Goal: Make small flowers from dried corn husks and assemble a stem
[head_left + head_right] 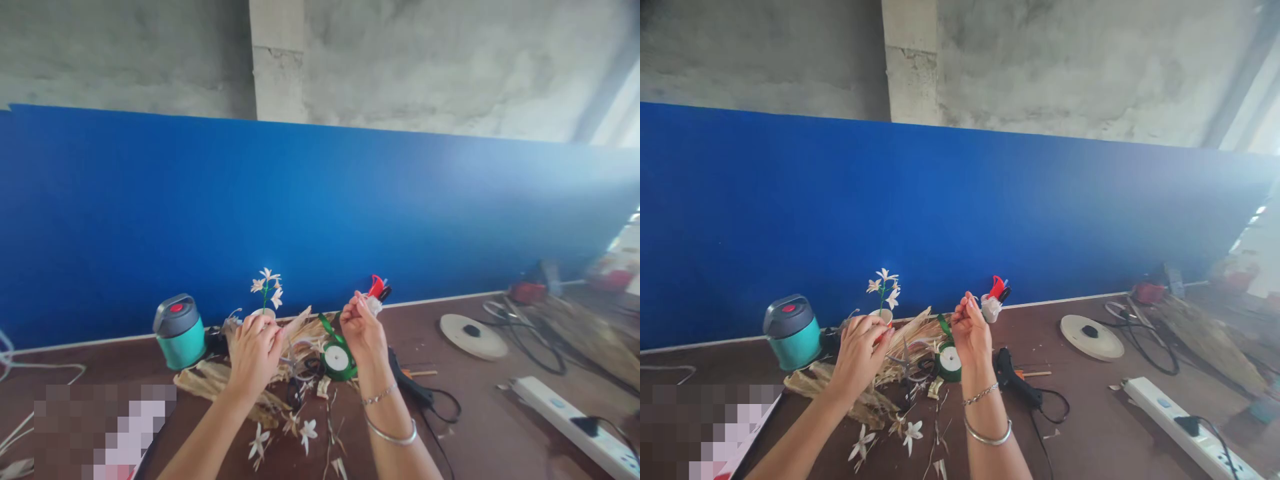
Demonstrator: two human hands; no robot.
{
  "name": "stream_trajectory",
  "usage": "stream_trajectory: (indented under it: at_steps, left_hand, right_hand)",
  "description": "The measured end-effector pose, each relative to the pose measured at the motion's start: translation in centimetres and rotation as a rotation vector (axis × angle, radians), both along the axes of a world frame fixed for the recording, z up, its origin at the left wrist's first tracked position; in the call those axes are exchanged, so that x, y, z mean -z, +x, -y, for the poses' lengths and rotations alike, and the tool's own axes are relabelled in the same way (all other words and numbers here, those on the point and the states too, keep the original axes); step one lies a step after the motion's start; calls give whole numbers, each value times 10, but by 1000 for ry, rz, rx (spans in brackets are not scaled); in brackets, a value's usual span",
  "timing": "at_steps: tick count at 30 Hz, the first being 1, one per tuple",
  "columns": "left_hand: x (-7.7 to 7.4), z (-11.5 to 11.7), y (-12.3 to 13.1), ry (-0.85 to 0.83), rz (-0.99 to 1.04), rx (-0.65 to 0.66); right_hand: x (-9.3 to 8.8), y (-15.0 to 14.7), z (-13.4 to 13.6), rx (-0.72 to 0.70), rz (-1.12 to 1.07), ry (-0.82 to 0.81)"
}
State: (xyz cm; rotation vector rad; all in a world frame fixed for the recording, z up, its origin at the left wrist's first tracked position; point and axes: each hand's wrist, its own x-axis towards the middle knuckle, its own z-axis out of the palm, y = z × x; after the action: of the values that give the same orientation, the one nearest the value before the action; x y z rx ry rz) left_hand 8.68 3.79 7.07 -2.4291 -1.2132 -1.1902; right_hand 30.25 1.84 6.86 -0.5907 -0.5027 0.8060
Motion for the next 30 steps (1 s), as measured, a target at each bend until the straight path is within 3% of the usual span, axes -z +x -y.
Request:
stream_trajectory:
  at_steps: [3, 7, 9, 12, 15, 17, 20, 24, 30]
  left_hand:
    - [10, -8, -30, -95, -49, -21]
    - [24, -13, -59, -280, -117, -128]
    - [32, -13, -65, -376, -151, -156]
    - [42, -10, -67, -470, -129, -295]
    - [53, -8, -63, -492, -85, -428]
    - [61, -9, -61, -543, -31, -422]
    - [72, -16, -60, -648, 153, -373]
    - [82, -28, -61, -738, 555, -285]
    - [73, -29, -56, -877, 1267, -67]
  right_hand:
    - [6, 6, 2, 74, 425, -291]
    - [12, -5, 7, 162, 836, -569]
    - [13, -22, 8, 267, 1272, -757]
    - [13, -51, 8, 193, 1675, -814]
    - [18, -70, 10, -51, 1816, -825]
    - [25, -75, 13, -106, 1865, -868]
    - [35, -77, 18, -48, 1915, -916]
    - [41, -82, 19, -26, 1936, -954]
    - [37, -81, 17, -17, 1936, -894]
